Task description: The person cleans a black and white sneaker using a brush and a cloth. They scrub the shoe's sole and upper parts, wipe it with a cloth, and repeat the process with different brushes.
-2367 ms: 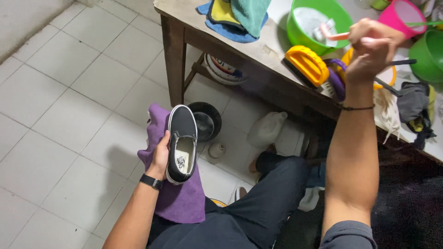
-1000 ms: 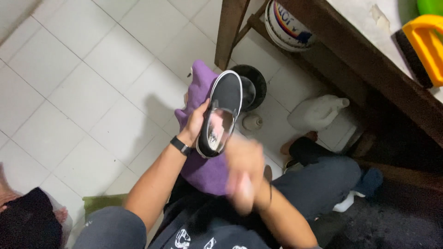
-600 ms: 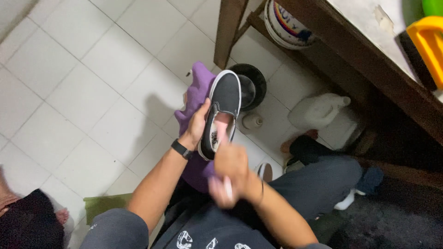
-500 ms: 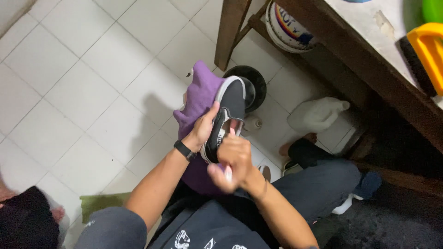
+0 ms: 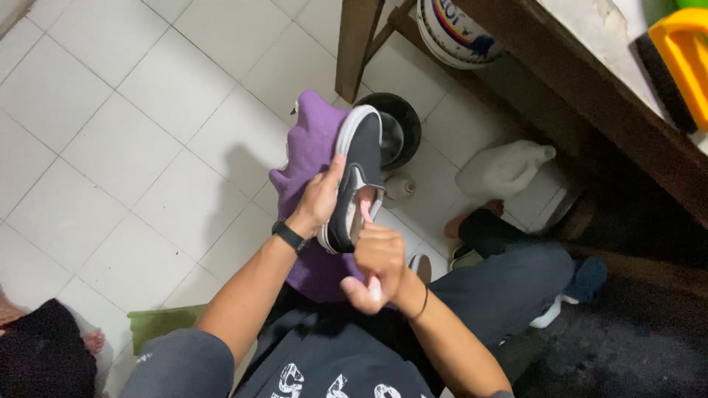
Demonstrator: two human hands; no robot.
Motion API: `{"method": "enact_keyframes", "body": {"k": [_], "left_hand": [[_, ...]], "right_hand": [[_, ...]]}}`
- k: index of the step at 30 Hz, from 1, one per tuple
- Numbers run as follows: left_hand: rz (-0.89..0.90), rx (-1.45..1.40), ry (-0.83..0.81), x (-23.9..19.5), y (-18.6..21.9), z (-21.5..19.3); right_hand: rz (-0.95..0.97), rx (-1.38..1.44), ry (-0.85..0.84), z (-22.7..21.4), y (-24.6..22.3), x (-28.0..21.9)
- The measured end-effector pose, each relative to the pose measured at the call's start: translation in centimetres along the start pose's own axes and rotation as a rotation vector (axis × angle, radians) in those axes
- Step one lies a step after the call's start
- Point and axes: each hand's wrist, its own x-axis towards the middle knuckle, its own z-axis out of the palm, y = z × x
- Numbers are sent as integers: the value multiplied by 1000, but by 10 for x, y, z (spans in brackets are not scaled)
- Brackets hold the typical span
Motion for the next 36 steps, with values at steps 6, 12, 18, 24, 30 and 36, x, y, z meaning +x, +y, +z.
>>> {"method": "enact_keyframes", "body": {"k": [6, 12, 18, 24, 30, 36], "left_hand": [[-56, -71, 10, 4, -6, -4], [-52, -33, -20, 12, -9, -6], [-63, -72, -1, 20, -18, -4], [-112, -154, 86, 2, 11, 0], [-203, -244, 107, 32, -38, -15], [-187, -241, 39, 51, -49, -13]], "right_hand": [[354, 262, 175, 10, -14, -20], [63, 125, 209, 25, 5, -41], [39, 4, 49, 4, 9, 3], [15, 180, -45, 7, 7, 14], [105, 126, -23, 10, -46, 32], [35, 225, 14, 17, -9, -7]]}}
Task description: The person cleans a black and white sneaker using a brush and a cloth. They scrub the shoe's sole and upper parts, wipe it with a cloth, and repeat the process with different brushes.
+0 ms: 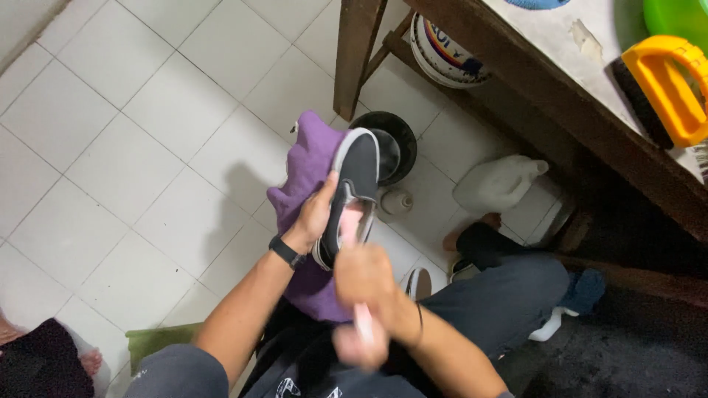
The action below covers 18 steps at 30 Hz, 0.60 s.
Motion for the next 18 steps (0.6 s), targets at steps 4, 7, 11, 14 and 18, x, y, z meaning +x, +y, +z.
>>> {"method": "enact_keyframes", "body": {"k": [4, 7, 11, 14, 18], "left_hand": [[-43, -106, 22, -42, 23, 28], [15, -51, 11, -37, 19, 20], [-55, -142, 36, 10, -5, -10], [-26, -30, 4, -12, 6, 17], [-35, -83, 6, -8, 13, 6]], "right_hand": [[-40, -126, 36, -13, 54, -12], [-88, -281, 9, -22, 80, -1], [-55, -295, 28, -21, 80, -3], [-51, -298, 17, -24, 81, -4], [-89, -65, 169, -13, 66, -34]]}}
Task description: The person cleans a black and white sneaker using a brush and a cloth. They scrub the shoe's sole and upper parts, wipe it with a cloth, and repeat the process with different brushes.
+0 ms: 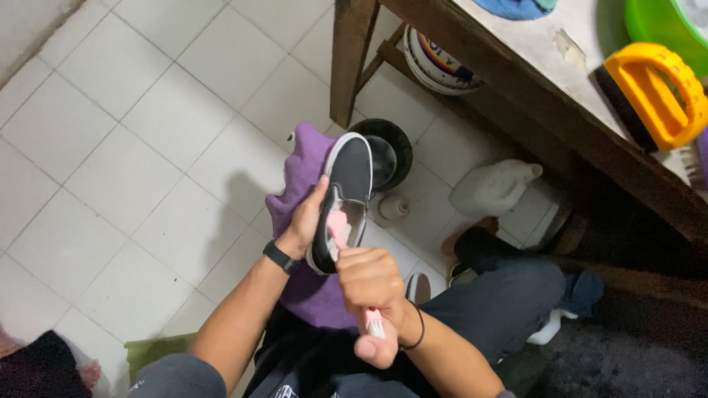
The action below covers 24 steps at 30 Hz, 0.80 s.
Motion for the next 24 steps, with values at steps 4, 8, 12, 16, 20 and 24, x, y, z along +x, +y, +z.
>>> {"method": "enact_keyframes", "body": {"k": [4, 8, 12, 16, 20, 24], "left_hand": [[17, -36, 30, -2, -5, 5], [-8, -9, 33, 5, -27, -20], [-1, -123, 46, -11, -5, 7], [-48, -6, 33, -11, -3, -4], [42, -55, 49, -15, 8, 7], [26, -31, 47, -28, 8, 15]], "right_hand": [[18, -148, -63, -7, 9, 29], [92, 80, -22, 7, -50, 57], [87, -43, -35, -8, -19, 42], [62, -60, -126, 0, -50, 82], [-92, -139, -128, 3, 9, 54], [3, -132, -129, 3, -28, 75]]}}
